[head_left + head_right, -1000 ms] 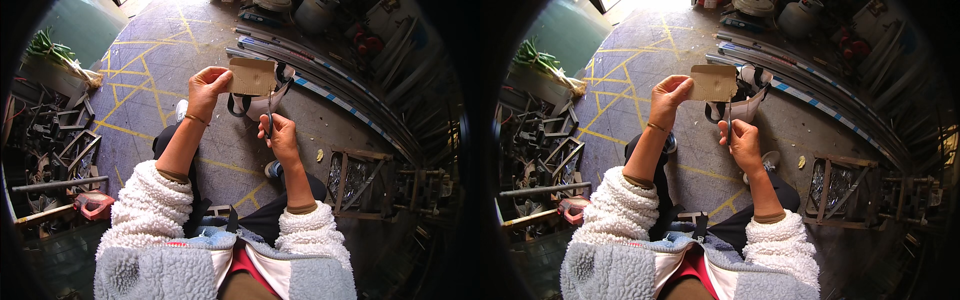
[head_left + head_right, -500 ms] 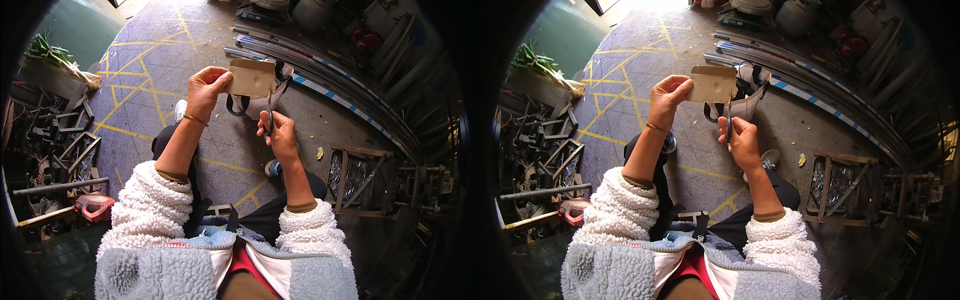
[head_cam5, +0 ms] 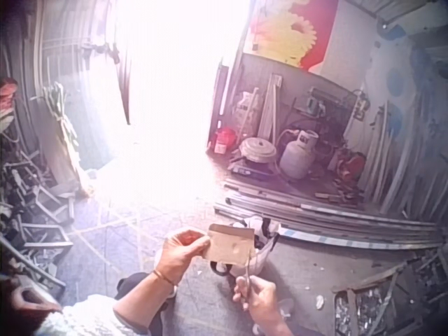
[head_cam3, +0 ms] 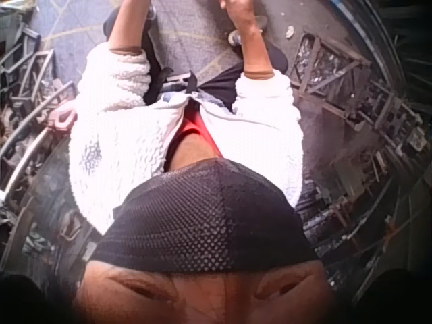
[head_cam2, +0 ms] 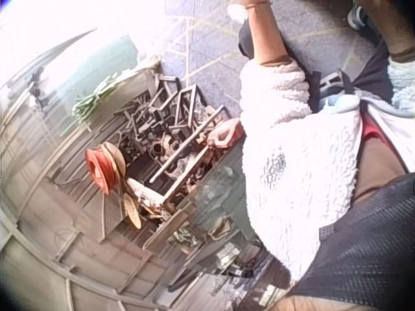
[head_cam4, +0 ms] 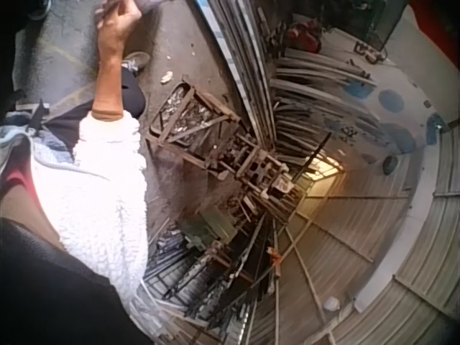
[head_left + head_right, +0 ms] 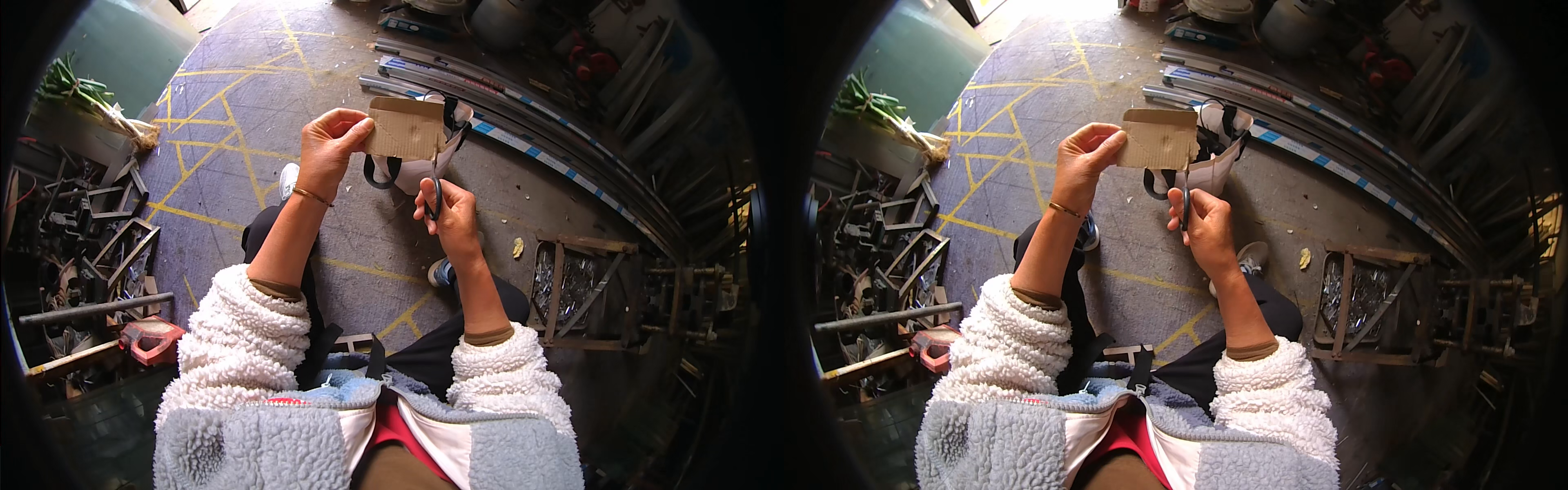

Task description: The person picks up a small rectangular cardboard piece and a pair of scissors, then sits on the floor and cuts the cardboard along its edges. The person holds the cardboard with one hand and uses the scissors with the other to trim the edges.

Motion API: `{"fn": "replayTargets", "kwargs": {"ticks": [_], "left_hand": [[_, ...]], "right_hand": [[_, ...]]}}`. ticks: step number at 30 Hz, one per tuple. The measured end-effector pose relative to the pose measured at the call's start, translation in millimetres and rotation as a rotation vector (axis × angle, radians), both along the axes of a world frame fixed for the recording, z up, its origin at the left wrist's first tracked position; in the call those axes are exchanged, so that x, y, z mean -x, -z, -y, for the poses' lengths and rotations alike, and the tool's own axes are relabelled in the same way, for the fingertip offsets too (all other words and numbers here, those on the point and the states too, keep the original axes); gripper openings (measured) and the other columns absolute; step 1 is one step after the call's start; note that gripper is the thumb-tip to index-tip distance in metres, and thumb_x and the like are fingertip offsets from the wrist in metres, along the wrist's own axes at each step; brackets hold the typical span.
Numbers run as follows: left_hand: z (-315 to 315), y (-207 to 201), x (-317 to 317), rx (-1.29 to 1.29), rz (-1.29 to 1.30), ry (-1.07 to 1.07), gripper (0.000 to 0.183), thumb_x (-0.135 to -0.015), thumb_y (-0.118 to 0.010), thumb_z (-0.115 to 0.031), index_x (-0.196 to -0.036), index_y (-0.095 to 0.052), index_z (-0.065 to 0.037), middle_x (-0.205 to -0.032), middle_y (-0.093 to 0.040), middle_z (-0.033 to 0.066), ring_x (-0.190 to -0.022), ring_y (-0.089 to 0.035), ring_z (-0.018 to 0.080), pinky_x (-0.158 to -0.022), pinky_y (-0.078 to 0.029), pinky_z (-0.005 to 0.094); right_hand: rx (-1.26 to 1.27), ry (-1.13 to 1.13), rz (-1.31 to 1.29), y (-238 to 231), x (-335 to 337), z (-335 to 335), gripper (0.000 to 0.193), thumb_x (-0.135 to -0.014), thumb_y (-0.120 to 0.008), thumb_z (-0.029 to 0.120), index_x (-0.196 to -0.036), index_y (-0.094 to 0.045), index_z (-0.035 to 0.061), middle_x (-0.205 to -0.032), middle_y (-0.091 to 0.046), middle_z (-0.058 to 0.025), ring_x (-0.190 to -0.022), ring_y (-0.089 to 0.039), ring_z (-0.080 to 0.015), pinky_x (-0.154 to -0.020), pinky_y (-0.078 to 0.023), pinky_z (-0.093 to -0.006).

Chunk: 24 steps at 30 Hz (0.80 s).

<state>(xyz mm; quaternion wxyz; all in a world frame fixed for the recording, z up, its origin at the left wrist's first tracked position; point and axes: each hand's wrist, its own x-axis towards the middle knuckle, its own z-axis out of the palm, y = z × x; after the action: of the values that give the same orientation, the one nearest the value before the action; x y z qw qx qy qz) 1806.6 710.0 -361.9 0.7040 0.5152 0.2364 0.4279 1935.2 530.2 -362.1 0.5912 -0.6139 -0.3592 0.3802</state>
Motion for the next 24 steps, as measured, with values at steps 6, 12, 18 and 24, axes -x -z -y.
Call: {"fn": "replayTargets", "kwargs": {"ticks": [6,12,18,24], "left_hand": [[0.6,0.4,-0.2,0.008,0.001,-0.014,0.012,-0.089,-0.073,-0.015,-0.094,-0.072,-0.005,-0.082,-0.070,0.0016,-0.072,-0.063,0.0068,-0.065,-0.052,0.0218],[-0.2,2.4,-0.8,-0.016,-0.015,0.085,0.030,-0.099,-0.059,-0.033,-0.091,-0.066,-0.005,-0.066,-0.058,-0.0025,-0.053,-0.052,0.0037,-0.048,-0.041,0.0183],[1.6,10.4,-5.7,-0.136,-0.123,-0.090,0.039,-0.102,-0.053,-0.038,-0.088,-0.064,-0.004,-0.061,-0.052,-0.0047,-0.048,-0.044,0.0009,-0.042,-0.033,0.0181],[-3.6,16.3,-9.3,-0.390,-0.203,-0.248,0.030,-0.101,-0.059,-0.024,-0.083,-0.065,-0.001,-0.068,-0.052,-0.0086,-0.065,-0.041,0.0001,-0.053,-0.036,0.0203]], "right_hand": [[-0.005,0.006,0.021,1.4,0.6,0.8,0.041,-0.096,-0.061,0.042,-0.086,-0.065,0.0026,-0.073,-0.064,-0.0009,-0.059,-0.059,-0.0024,-0.042,-0.036,-0.0166],[0.013,-0.008,0.007,-1.9,1.6,0.5,0.041,-0.094,-0.062,0.043,-0.086,-0.065,0.0038,-0.072,-0.064,0.0004,-0.058,-0.059,-0.0014,-0.042,-0.036,-0.0158],[0.050,-0.048,0.006,-6.8,8.5,-0.8,0.038,-0.094,-0.064,0.042,-0.083,-0.065,0.0052,-0.068,-0.063,0.0012,-0.058,-0.058,-0.0007,-0.043,-0.035,-0.0154],[0.051,-0.053,0.022,-9.1,9.6,-3.6,0.047,-0.093,-0.064,0.049,-0.077,-0.064,0.0052,-0.066,-0.062,0.0007,-0.058,-0.058,-0.0020,-0.044,-0.037,-0.0170]]}}
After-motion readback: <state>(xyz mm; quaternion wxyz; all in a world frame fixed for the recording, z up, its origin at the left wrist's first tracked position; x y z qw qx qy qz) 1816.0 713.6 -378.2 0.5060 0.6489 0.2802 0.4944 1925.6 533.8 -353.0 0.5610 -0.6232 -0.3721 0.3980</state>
